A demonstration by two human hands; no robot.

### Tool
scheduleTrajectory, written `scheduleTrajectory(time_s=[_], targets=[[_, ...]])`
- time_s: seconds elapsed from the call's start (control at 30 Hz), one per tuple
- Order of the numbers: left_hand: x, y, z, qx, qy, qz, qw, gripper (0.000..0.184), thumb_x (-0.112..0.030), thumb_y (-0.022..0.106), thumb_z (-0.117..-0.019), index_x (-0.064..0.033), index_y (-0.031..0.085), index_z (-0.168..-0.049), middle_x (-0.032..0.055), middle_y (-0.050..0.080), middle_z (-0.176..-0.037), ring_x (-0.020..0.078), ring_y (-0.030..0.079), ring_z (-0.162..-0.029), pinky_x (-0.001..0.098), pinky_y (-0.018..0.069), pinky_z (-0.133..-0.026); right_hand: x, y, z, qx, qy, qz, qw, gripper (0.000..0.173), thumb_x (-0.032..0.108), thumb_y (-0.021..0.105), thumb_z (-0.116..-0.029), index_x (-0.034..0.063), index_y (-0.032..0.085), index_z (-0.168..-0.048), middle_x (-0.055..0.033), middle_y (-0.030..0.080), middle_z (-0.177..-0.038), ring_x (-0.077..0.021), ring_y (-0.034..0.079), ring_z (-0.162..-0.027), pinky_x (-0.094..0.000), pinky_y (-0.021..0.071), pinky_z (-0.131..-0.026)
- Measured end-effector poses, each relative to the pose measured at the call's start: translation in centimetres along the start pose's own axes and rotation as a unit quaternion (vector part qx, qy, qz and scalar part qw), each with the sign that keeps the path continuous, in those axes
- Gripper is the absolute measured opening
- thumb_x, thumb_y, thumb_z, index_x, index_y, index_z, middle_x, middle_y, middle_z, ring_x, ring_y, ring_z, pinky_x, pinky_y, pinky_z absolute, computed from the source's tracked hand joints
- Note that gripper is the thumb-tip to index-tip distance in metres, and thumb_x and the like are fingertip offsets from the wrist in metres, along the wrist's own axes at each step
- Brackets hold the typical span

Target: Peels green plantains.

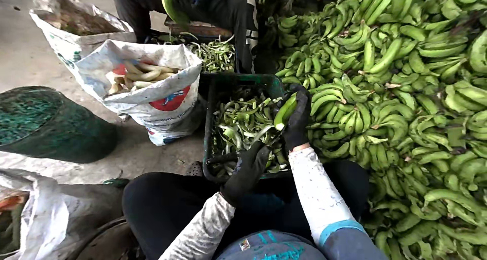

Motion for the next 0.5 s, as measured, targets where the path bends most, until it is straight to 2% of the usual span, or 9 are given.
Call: scheduleTrajectory(time_s=[0.07,0.13,0.17,0.23,0.33,0.43,0.5], targets=[[0.0,0.1,-0.1,-0.003,-0.002,-0.011,1.0,0.053,-0.05,0.035,-0.1088,-0.0072,0.064,-0.114,-0.0022,0.058,-0.08,0.0046,0.055,-0.067,0.0245,0.0505,-0.064,0.3,0.0,0.0,0.005,-0.012,0.003,1.0,0.034,0.032,0.035,-0.107,0.0117,0.058,-0.122,-0.0012,0.06,-0.086,-0.0136,0.06,-0.067,-0.0347,0.0572,-0.059],[0.2,0.2,-0.1,-0.005,-0.004,-0.018,1.0,0.052,-0.049,0.034,-0.1092,-0.0071,0.064,-0.114,-0.0017,0.058,-0.079,0.0053,0.055,-0.068,0.0253,0.0507,-0.064,0.7,-0.2,0.9,0.029,0.003,0.024,0.999,0.036,0.039,0.034,-0.1092,0.0193,0.056,-0.129,0.0007,0.061,-0.092,-0.0117,0.06,-0.071,-0.0313,0.0572,-0.062],[0.3,0.1,-0.1,-0.006,-0.004,-0.02,1.0,0.051,-0.047,0.034,-0.1094,-0.007,0.064,-0.113,-0.0016,0.058,-0.079,0.0056,0.055,-0.067,0.0255,0.0506,-0.064,0.8,-0.2,0.9,0.029,0.001,0.023,0.999,0.035,0.038,0.034,-0.1095,0.0193,0.056,-0.128,0.0007,0.061,-0.091,-0.0114,0.061,-0.07,-0.0303,0.0574,-0.062],[0.5,0.1,-0.1,-0.003,-0.008,-0.024,1.0,0.05,-0.046,0.034,-0.1095,-0.0071,0.064,-0.114,-0.002,0.057,-0.078,0.0055,0.055,-0.067,0.0255,0.0506,-0.064,1.0,0.0,0.1,0.011,-0.03,0.002,0.999,0.033,0.031,0.034,-0.1082,0.0118,0.058,-0.121,-0.001,0.06,-0.085,-0.0126,0.061,-0.066,-0.0315,0.0577,-0.058],[0.8,0.1,-0.1,-0.006,-0.026,-0.026,0.999,0.048,-0.045,0.034,-0.1093,-0.0074,0.063,-0.113,-0.0025,0.056,-0.077,0.0052,0.054,-0.065,0.0253,0.0499,-0.063,1.4,0.1,0.0,0.002,-0.059,0.025,0.998,0.034,0.029,0.034,-0.1083,0.0091,0.058,-0.123,-0.0014,0.061,-0.089,-0.012,0.062,-0.069,-0.0324,0.0591,-0.063],[1.2,0.1,-0.1,-0.005,-0.046,-0.029,0.999,0.047,-0.044,0.034,-0.1094,-0.0077,0.063,-0.112,-0.0028,0.055,-0.077,0.0052,0.054,-0.065,0.0249,0.0496,-0.063,1.3,0.3,0.2,0.013,-0.08,0.036,0.996,0.036,0.03,0.034,-0.108,0.0086,0.059,-0.124,-0.0018,0.062,-0.094,-0.0121,0.061,-0.072,-0.0329,0.0586,-0.065],[1.7,0.2,-0.3,-0.003,-0.054,-0.031,0.998,0.049,-0.046,0.032,-0.1089,-0.0075,0.062,-0.112,-0.0021,0.056,-0.078,0.006,0.054,-0.067,0.0258,0.0497,-0.064,1.0,0.7,1.0,0.033,-0.061,0.038,0.997,0.038,0.035,0.032,-0.1089,0.0131,0.06,-0.123,-0.0002,0.062,-0.088,-0.0113,0.06,-0.068,-0.0306,0.0564,-0.061]])
Point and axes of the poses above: each hand's wrist, its own z-axis away from the middle knuckle, its own y-axis out of the palm, x = y × z, the point moved 7 cm from there along -z, towards the middle knuckle
